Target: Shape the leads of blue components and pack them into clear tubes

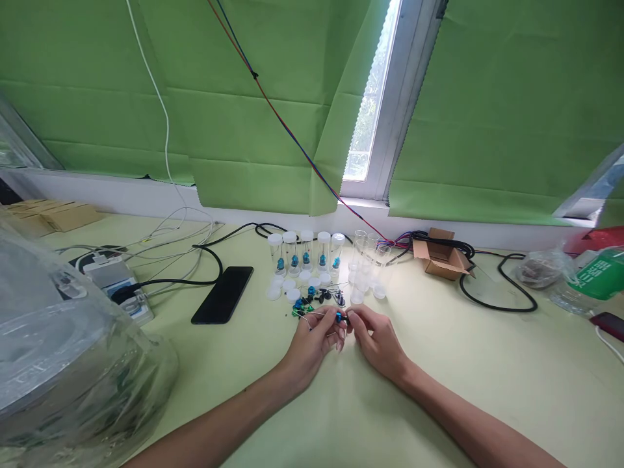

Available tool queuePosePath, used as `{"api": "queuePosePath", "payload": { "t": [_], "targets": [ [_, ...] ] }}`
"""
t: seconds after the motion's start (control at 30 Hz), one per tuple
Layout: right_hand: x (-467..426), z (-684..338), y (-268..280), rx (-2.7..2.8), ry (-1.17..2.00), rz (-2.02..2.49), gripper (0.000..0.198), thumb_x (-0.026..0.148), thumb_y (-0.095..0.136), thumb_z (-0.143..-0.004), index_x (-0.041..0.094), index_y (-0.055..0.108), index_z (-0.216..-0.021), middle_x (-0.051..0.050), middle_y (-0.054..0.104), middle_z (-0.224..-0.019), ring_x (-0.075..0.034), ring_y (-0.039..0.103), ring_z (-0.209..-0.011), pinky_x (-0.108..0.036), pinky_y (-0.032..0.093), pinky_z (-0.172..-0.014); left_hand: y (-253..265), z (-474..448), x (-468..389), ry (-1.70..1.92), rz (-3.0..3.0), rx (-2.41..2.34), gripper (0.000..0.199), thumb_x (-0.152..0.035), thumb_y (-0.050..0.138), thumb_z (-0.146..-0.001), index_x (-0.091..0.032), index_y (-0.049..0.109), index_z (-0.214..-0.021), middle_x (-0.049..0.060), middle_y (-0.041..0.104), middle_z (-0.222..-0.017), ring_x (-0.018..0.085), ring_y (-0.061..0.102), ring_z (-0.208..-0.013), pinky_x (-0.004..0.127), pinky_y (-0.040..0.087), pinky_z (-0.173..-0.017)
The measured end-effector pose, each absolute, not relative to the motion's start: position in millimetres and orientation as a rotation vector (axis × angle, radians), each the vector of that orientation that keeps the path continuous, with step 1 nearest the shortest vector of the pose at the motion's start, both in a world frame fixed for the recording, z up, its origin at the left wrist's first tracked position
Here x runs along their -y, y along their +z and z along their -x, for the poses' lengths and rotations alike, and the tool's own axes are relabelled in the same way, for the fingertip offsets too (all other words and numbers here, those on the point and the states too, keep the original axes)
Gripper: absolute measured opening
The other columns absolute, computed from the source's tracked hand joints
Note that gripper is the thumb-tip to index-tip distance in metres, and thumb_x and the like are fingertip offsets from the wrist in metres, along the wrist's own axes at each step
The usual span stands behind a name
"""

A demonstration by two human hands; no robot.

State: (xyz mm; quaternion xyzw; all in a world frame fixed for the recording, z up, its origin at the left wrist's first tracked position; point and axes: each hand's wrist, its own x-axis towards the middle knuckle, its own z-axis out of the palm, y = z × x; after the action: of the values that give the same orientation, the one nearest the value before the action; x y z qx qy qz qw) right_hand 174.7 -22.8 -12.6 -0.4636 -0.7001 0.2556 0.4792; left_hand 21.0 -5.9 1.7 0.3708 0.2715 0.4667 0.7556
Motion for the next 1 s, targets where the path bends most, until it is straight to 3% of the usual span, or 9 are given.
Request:
{"api": "queuePosePath", "payload": {
  "t": [0.07,0.17,0.63,1.0],
  "targets": [
    [23.9,-174.1,-10.4,1.705,0.633,1.103,0.025,0.037,0.05,-0.095,0.016,0.062,-0.103,-0.003,0.062,-0.073,-0.012,0.049,-0.053,-0.024,0.04,-0.05,1.9,-19.8,4.0,1.039,-0.789,-0.596,0.027,-0.037,0.073,-0.08,-0.01,0.068,-0.083,0.004,0.062,-0.068,0.008,0.053,-0.055,0.02,0.044,-0.05],
    [24.4,-173.6,-8.5,1.717,0.644,1.073,0.025,0.034,0.055,-0.092,0.017,0.061,-0.11,-0.004,0.063,-0.082,-0.011,0.049,-0.054,-0.024,0.04,-0.05,1.7,-18.6,2.1,1.05,-0.779,-0.603,0.027,-0.036,0.071,-0.081,-0.01,0.068,-0.085,0.004,0.062,-0.068,0.008,0.052,-0.055,0.019,0.044,-0.051],
    [21.7,-177.7,-15.4,1.672,0.756,1.058,0.024,0.035,0.057,-0.092,0.017,0.06,-0.107,0.001,0.055,-0.066,-0.012,0.049,-0.054,-0.025,0.043,-0.052,6.4,-18.4,3.6,1.077,-0.882,-0.605,0.024,-0.036,0.069,-0.083,-0.013,0.062,-0.087,0.001,0.06,-0.065,0.01,0.055,-0.056,0.021,0.045,-0.05],
    [18.4,-178.8,-18.0,1.604,0.807,1.065,0.021,0.033,0.056,-0.092,0.016,0.061,-0.104,-0.002,0.06,-0.074,-0.013,0.052,-0.055,-0.026,0.046,-0.051,4.5,-17.4,2.0,1.056,-0.786,-0.66,0.027,-0.033,0.075,-0.078,-0.016,0.058,-0.089,0.002,0.066,-0.072,0.011,0.061,-0.063,0.022,0.05,-0.059]
  ]
}}
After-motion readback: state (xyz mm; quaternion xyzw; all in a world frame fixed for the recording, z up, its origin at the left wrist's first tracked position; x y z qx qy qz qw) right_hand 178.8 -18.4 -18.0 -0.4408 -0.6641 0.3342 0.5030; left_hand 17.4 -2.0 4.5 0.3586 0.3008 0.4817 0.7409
